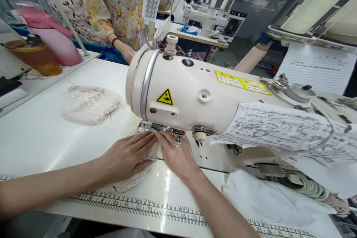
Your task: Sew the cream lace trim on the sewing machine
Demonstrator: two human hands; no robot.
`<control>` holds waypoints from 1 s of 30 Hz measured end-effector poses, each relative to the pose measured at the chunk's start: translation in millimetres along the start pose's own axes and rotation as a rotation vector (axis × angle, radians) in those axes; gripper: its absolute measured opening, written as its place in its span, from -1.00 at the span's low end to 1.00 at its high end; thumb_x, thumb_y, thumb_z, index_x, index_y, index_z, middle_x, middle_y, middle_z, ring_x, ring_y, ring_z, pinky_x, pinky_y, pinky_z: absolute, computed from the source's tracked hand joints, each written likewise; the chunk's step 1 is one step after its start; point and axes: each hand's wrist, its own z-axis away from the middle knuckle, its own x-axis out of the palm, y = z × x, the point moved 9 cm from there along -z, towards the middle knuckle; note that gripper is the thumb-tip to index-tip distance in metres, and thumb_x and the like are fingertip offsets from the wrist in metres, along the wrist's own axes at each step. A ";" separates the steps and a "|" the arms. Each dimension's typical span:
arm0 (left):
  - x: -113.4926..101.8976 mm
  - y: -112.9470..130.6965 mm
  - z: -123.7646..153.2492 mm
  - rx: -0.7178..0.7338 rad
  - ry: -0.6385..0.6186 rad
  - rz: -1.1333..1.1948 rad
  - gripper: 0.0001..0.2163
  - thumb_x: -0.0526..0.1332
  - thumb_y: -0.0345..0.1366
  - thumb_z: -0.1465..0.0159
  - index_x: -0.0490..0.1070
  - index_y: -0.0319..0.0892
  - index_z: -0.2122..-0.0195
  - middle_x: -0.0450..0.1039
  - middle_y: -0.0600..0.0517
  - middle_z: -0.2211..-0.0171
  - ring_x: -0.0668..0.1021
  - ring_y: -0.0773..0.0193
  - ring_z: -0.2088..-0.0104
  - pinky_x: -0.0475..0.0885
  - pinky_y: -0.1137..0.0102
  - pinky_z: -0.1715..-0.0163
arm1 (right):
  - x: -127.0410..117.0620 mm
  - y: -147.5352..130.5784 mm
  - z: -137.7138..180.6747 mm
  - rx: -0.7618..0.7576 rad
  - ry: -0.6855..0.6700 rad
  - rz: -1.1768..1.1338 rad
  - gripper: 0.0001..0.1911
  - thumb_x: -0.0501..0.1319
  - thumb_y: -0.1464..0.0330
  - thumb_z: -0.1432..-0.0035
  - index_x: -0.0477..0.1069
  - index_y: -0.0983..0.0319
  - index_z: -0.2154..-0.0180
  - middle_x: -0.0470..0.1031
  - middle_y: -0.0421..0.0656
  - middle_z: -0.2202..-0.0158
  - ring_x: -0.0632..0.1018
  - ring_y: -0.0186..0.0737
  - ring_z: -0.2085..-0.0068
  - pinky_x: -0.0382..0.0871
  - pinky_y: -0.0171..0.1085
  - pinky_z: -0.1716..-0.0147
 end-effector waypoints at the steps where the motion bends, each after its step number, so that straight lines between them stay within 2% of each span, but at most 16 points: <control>1: 2.3 -1.6 -0.3 -0.001 -0.008 0.014 -0.48 -0.03 -0.05 -0.40 0.22 -0.40 -0.19 0.34 -0.26 -0.14 0.39 -0.03 -0.17 0.44 0.14 -0.04 | 3.5 3.5 0.8 0.030 -0.026 0.045 -0.56 -0.01 0.55 -0.25 0.36 0.18 -0.10 0.48 -0.10 -0.05 0.54 -0.20 0.09 0.38 -0.16 0.07; 6: 4.0 -7.5 -2.5 -0.007 0.004 0.051 -0.44 0.00 -0.02 -0.38 0.23 -0.44 -0.19 0.31 -0.27 -0.17 0.35 -0.07 -0.20 0.41 0.12 -0.09 | 8.2 9.4 4.2 0.063 -0.027 0.185 -0.57 -0.01 0.50 -0.26 0.37 0.17 -0.11 0.55 -0.07 0.09 0.55 -0.13 0.17 0.38 -0.09 0.06; 13: 7.8 -15.7 -7.7 -0.035 0.019 0.087 -0.45 0.03 0.00 -0.37 0.28 -0.39 -0.17 0.32 -0.27 -0.16 0.34 -0.10 -0.21 0.42 0.10 -0.07 | 11.5 17.3 8.8 0.160 -0.022 0.188 -0.58 0.01 0.42 -0.27 0.36 0.11 -0.12 0.53 -0.11 0.37 0.53 -0.07 0.28 0.42 -0.10 0.20; 22: 8.6 -18.2 -9.6 -0.028 0.023 0.104 -0.47 0.05 0.00 -0.36 0.31 -0.37 -0.14 0.34 -0.28 -0.14 0.35 -0.10 -0.20 0.44 0.10 -0.04 | 16.2 28.7 7.9 0.172 0.011 0.103 -0.60 -0.02 0.40 -0.25 0.37 0.05 -0.06 0.52 -0.17 0.41 0.52 -0.13 0.33 0.39 -0.19 0.26; 30: 9.0 -18.5 -9.0 -0.040 0.024 0.133 -0.48 0.04 -0.01 -0.37 0.28 -0.33 -0.17 0.37 -0.23 -0.12 0.32 -0.08 -0.22 0.41 0.08 -0.08 | 13.5 22.1 13.5 0.182 0.007 0.239 -0.56 -0.01 0.42 -0.25 0.30 0.06 -0.14 0.51 -0.13 0.39 0.52 -0.09 0.32 0.37 -0.09 0.18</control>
